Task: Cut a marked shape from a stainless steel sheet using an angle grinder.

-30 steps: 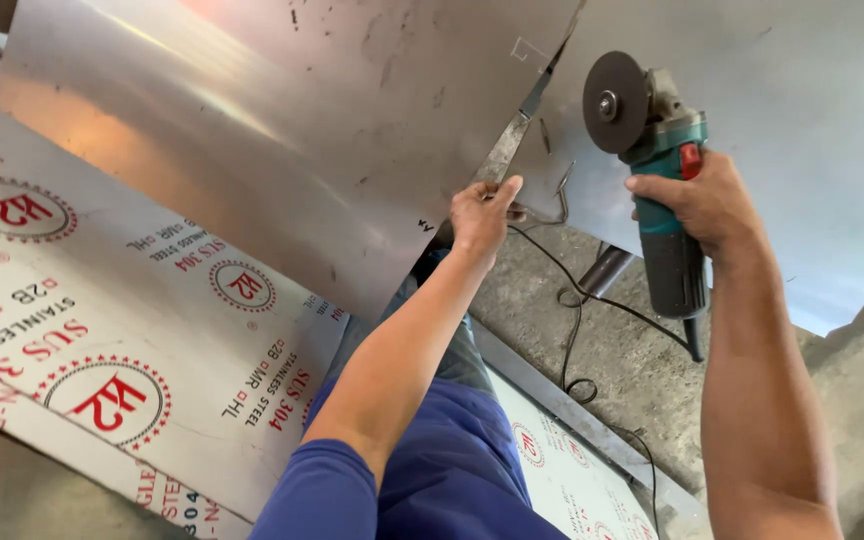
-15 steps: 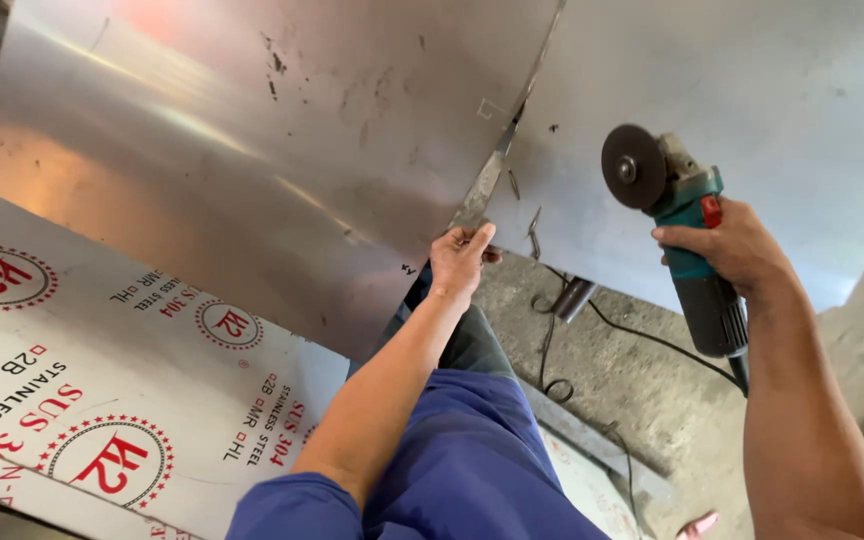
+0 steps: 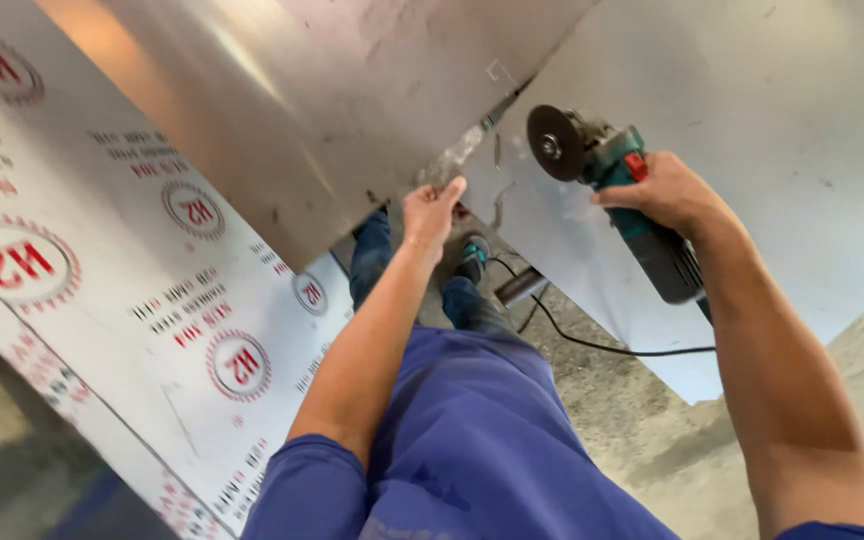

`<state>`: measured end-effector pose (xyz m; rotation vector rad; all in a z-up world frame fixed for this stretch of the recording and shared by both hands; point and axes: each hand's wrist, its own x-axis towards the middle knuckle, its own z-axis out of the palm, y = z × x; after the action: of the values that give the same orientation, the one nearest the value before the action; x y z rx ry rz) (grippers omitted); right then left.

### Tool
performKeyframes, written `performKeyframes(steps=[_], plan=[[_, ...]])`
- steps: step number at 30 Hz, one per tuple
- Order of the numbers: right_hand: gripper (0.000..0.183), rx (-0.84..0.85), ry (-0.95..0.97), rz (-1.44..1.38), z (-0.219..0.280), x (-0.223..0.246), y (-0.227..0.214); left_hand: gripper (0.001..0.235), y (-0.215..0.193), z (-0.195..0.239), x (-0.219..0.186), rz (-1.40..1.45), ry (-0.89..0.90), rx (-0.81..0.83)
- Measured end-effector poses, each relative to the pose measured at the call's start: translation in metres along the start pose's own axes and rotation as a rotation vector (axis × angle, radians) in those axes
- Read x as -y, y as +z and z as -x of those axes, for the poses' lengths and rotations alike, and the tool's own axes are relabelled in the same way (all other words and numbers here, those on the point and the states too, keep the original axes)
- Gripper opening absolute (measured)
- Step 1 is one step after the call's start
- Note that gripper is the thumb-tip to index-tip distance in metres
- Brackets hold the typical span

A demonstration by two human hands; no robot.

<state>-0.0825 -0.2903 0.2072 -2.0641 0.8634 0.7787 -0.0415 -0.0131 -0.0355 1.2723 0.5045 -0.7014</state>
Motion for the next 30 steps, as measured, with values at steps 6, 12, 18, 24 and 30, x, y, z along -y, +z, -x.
performKeyframes(steps=[6, 12, 18, 24, 30], plan=[[0.036, 0.054, -0.138, 0.187, -0.009, 0.000, -0.004, 0.032, 0.016, 0.009, 0.001, 0.009, 0.130, -0.180], [0.034, 0.084, -0.212, 0.204, -0.022, -0.003, 0.003, 0.034, 0.020, 0.010, -0.004, -0.003, 0.123, -0.219], [0.034, 0.101, -0.266, 0.277, -0.023, -0.001, 0.008, 0.035, 0.026, 0.019, -0.008, -0.070, 0.128, -0.327], [0.035, 0.100, -0.266, 0.281, -0.027, 0.000, 0.008, 0.035, 0.029, 0.023, -0.015, -0.033, 0.110, -0.344], [0.036, 0.093, -0.286, 0.293, -0.029, 0.002, 0.008, 0.033, 0.031, 0.031, -0.026, 0.019, 0.092, -0.319]])
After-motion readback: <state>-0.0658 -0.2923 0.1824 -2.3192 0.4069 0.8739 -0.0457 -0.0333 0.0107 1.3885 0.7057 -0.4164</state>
